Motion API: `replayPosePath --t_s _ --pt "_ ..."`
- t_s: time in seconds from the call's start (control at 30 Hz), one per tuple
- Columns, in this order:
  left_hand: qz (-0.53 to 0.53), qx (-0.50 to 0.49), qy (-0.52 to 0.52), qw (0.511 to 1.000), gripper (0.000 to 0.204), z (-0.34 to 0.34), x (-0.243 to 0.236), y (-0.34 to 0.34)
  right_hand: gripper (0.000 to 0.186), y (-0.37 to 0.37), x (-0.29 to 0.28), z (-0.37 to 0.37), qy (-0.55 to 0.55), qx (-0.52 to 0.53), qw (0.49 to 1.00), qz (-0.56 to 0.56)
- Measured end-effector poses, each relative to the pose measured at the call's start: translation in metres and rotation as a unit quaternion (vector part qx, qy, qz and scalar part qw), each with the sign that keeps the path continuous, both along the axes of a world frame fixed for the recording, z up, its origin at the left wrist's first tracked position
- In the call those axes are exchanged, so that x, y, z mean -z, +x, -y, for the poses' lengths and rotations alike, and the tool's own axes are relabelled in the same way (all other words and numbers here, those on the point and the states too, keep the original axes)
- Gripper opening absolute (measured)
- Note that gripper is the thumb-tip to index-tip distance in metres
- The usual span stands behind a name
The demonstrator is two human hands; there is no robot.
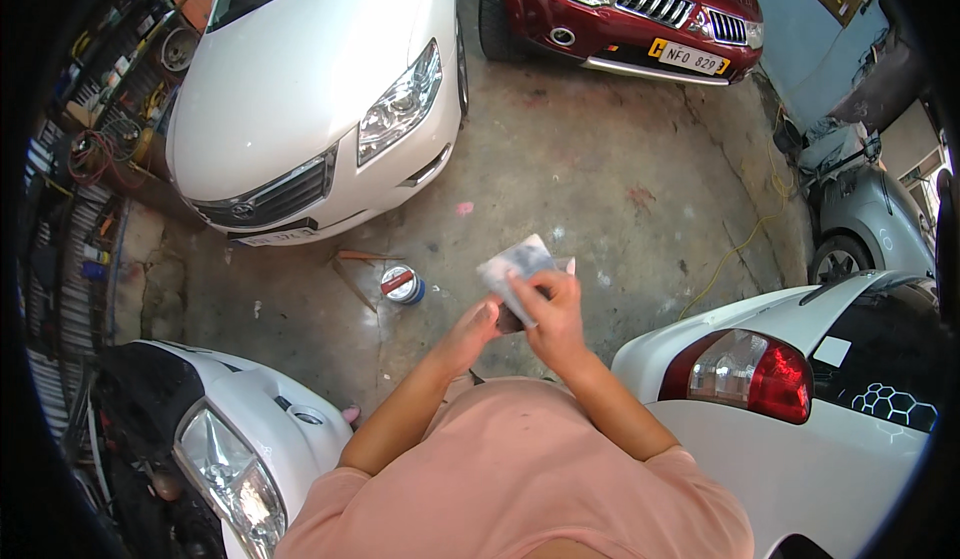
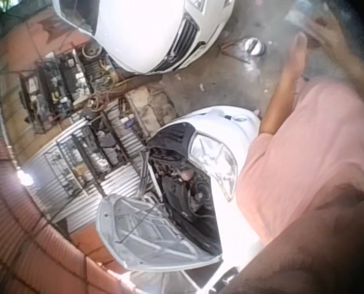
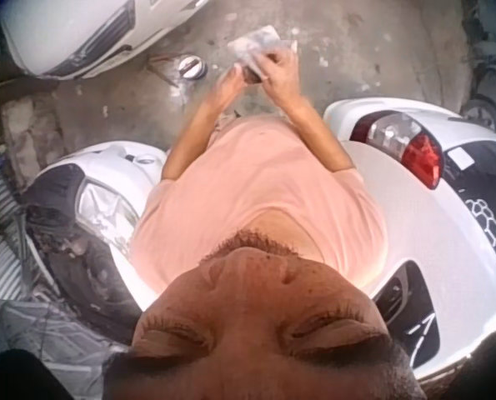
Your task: The person applies a pinkish body filler to a car's fender using a metal spreader, repeatedly smoothing the material over a sanded area.
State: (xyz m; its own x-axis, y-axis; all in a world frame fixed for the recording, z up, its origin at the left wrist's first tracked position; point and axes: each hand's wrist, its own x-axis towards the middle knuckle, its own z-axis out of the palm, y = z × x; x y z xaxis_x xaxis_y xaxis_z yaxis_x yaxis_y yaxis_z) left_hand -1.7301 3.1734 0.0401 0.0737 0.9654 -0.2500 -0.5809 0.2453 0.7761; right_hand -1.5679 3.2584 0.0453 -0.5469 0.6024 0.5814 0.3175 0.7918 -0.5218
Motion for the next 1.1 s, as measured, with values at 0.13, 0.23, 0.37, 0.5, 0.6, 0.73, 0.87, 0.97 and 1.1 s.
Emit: replayPosePath --t_s 0.13,0.23,0.37,0.5,0.6,0.73,0.87,0.97,1.1 --pt "0.022 -0.096 -0.062 0.993 0.055 -0.016 -0.005 0.004 0.048 0.005 -0.005 0.011 0.013 -0.052 0.998 0.018" --pt "0.047 -0.176 -0.036 0.983 0.048 -0.021 -0.014 -0.001 0.057 0.017 -0.006 0.016 -0.11 0.028 0.991 -0.07" --pt "0.113 -0.167 0.02 0.979 0.042 -0.021 -0.012 0.009 0.063 0.021 0.023 0.013 -0.578 0.015 0.733 -0.358" --pt "0.106 -0.123 -0.03 0.986 0.046 -0.009 0.015 0.021 0.064 0.015 0.01 0.0 -0.619 -0.048 0.594 -0.512" --pt "0.047 -0.127 -0.017 0.991 0.047 -0.002 0.018 0.019 0.05 0.039 0.007 -0.033 -0.556 -0.018 0.63 -0.542" --pt "-0.064 -0.123 0.039 0.99 0.05 -0.007 0.013 0.013 0.046 0.05 0.009 -0.031 -0.315 0.012 0.924 -0.218" --pt "-0.02 0.004 0.174 0.985 0.059 -0.037 0.076 -0.005 0.055 0.005 -0.045 0.024 -0.012 -0.193 0.981 0.002" --pt "-0.185 0.01 0.209 0.96 0.064 -0.029 0.058 0.003 0.059 -0.005 -0.013 0.018 -0.082 -0.128 0.988 -0.034" --pt "-0.465 -0.022 0.199 0.862 0.074 -0.006 0.052 -0.003 0.054 -0.007 -0.004 0.009 -0.106 -0.064 0.989 -0.075"
